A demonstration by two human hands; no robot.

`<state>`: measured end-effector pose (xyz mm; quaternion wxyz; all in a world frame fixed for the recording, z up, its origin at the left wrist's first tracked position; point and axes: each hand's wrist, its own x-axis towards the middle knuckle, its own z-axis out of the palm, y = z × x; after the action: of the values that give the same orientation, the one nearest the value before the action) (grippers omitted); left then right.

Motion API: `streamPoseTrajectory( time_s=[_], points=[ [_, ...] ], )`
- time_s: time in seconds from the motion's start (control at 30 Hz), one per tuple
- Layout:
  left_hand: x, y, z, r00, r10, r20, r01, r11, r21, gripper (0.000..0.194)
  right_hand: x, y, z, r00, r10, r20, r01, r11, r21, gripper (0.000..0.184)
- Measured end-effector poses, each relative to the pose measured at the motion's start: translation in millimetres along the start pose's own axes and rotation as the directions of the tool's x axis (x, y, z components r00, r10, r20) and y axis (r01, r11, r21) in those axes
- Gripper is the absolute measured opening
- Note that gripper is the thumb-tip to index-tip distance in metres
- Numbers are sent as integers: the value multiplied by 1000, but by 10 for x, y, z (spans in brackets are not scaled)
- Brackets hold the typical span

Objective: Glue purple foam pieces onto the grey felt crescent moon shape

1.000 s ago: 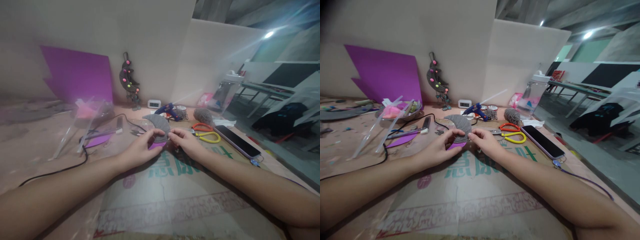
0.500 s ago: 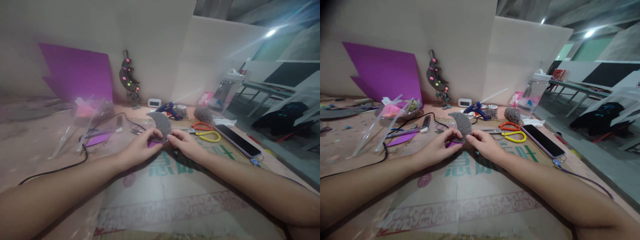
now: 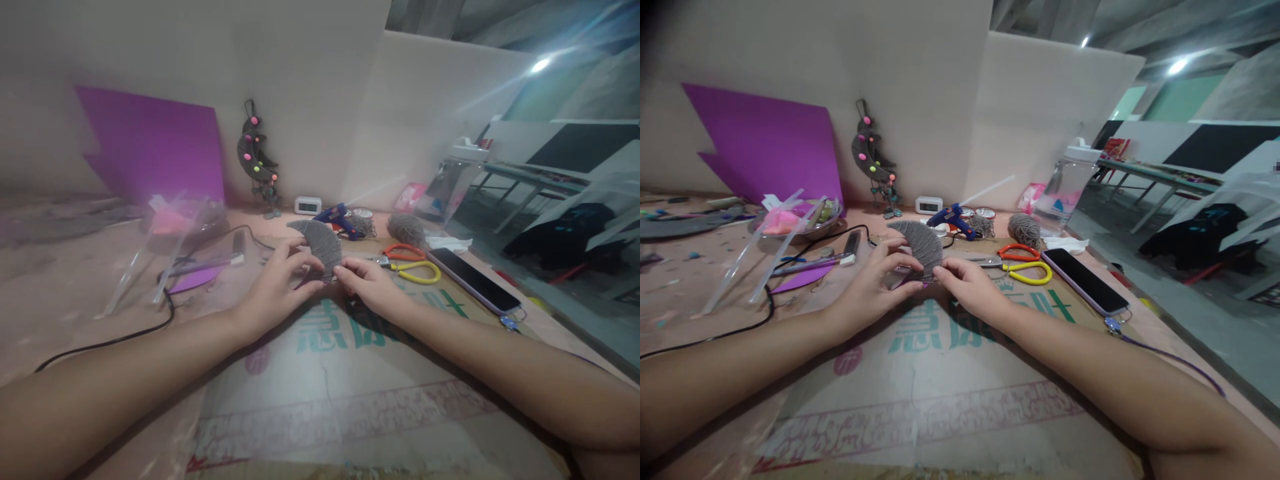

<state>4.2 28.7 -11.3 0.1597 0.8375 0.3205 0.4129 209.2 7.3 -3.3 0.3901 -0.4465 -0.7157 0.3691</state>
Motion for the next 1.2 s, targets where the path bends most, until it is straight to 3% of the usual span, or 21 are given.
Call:
streamPoseTrajectory(
  time_s=[0.13, 0.3, 0.4, 0.5, 0.6, 0.73, 0.97, 1.2],
  points=[
    [-11, 22, -12, 998, 54, -21, -51, 994, 95, 18, -1, 25, 4, 1000, 11, 4, -11, 1000, 20, 30],
    [-35, 18, -8, 999, 47, -16, -45, 991, 127, 37, 1, 7, 5, 998, 58, -3, -57, 996, 62, 35],
    [-22, 19, -23, 998, 7, -70, -3, 998, 69, 34, 15, -5, 1, 997, 77, -32, -74, 992, 100, 36],
    [19, 28, -47, 986, -107, -131, 99, 993, -66, 23, 36, 6, -8, 995, 72, -75, -63, 991, 122, 37],
    [56, 34, -68, 971, -211, -111, 191, 967, -168, 21, 50, 22, -15, 992, 64, -111, -49, 991, 127, 40],
    [59, 14, -78, 972, -223, -81, 204, 960, -193, 17, 52, 21, -20, 991, 65, -120, -51, 992, 117, 40],
    [42, -35, -54, 987, -148, -62, 138, 979, -149, 21, 58, 23, -20, 990, 75, -119, -61, 991, 116, 38],
    [18, 15, -43, 981, 188, -43, -184, 979, 90, 11, 16, -31, 3, 995, 82, -65, -78, 995, 56, 36]
  ],
)
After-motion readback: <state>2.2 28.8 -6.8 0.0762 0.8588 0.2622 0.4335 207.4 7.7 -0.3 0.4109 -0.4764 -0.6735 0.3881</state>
